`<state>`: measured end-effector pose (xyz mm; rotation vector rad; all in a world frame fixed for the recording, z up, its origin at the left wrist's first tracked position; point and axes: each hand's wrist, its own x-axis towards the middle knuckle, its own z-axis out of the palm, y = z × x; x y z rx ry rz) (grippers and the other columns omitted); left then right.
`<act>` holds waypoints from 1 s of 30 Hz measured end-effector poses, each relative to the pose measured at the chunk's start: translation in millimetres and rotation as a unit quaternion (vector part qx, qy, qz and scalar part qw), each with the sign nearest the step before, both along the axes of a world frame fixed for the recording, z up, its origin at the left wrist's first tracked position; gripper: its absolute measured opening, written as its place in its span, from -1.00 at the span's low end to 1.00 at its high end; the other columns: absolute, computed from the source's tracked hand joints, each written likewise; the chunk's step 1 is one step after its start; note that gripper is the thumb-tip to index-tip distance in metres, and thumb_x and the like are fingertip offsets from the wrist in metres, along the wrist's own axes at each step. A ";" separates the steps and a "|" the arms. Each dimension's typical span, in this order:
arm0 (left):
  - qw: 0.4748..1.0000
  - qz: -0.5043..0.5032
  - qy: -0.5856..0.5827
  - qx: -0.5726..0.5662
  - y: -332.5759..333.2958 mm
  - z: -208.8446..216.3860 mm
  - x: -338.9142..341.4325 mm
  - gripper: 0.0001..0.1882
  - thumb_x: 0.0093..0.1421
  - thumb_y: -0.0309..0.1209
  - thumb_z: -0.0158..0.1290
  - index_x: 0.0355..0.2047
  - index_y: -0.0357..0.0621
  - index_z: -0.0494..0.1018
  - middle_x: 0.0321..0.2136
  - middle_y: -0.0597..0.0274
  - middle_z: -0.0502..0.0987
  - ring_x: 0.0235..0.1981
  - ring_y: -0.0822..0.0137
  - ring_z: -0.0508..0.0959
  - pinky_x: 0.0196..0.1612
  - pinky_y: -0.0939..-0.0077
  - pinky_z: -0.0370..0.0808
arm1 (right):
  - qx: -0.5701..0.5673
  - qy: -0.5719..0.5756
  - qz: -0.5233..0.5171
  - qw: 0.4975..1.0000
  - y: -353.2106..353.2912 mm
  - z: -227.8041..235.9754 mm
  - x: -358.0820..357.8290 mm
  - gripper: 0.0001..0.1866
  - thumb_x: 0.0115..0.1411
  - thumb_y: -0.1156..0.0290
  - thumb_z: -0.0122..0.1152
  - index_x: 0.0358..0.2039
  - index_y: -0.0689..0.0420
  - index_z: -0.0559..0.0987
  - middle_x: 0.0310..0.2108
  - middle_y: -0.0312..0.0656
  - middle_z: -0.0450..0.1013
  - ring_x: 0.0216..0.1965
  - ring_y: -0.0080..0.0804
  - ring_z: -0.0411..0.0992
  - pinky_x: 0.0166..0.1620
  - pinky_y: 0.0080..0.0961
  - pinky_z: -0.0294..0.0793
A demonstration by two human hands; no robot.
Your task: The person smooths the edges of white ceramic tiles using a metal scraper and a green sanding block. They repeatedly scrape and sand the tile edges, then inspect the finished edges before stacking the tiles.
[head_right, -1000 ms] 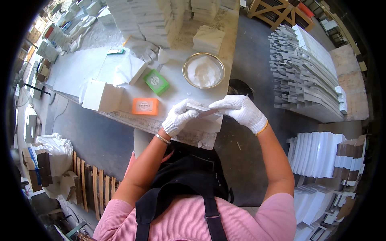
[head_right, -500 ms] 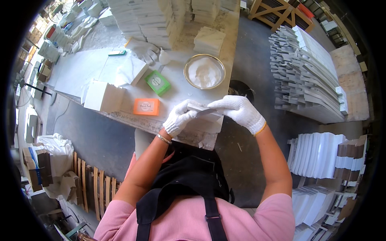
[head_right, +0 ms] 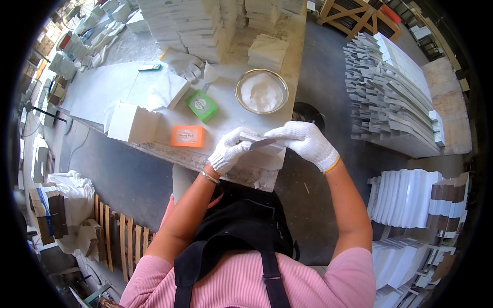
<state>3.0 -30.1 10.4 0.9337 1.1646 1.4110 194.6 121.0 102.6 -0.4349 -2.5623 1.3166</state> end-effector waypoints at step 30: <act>0.999 -0.001 0.033 0.000 3.4 -8.2 -2.6 -0.70 0.27 -0.33 0.15 -0.05 -0.20 0.53 -0.19 0.34 0.59 -0.14 0.52 0.48 0.00 0.51 0.44 | -0.080 -0.040 -0.040 0.995 5.1 2.5 23.8 -0.64 0.07 0.67 0.27 -0.08 0.17 0.70 -0.33 -0.17 0.61 -0.31 -0.43 0.56 -0.17 -0.51 0.52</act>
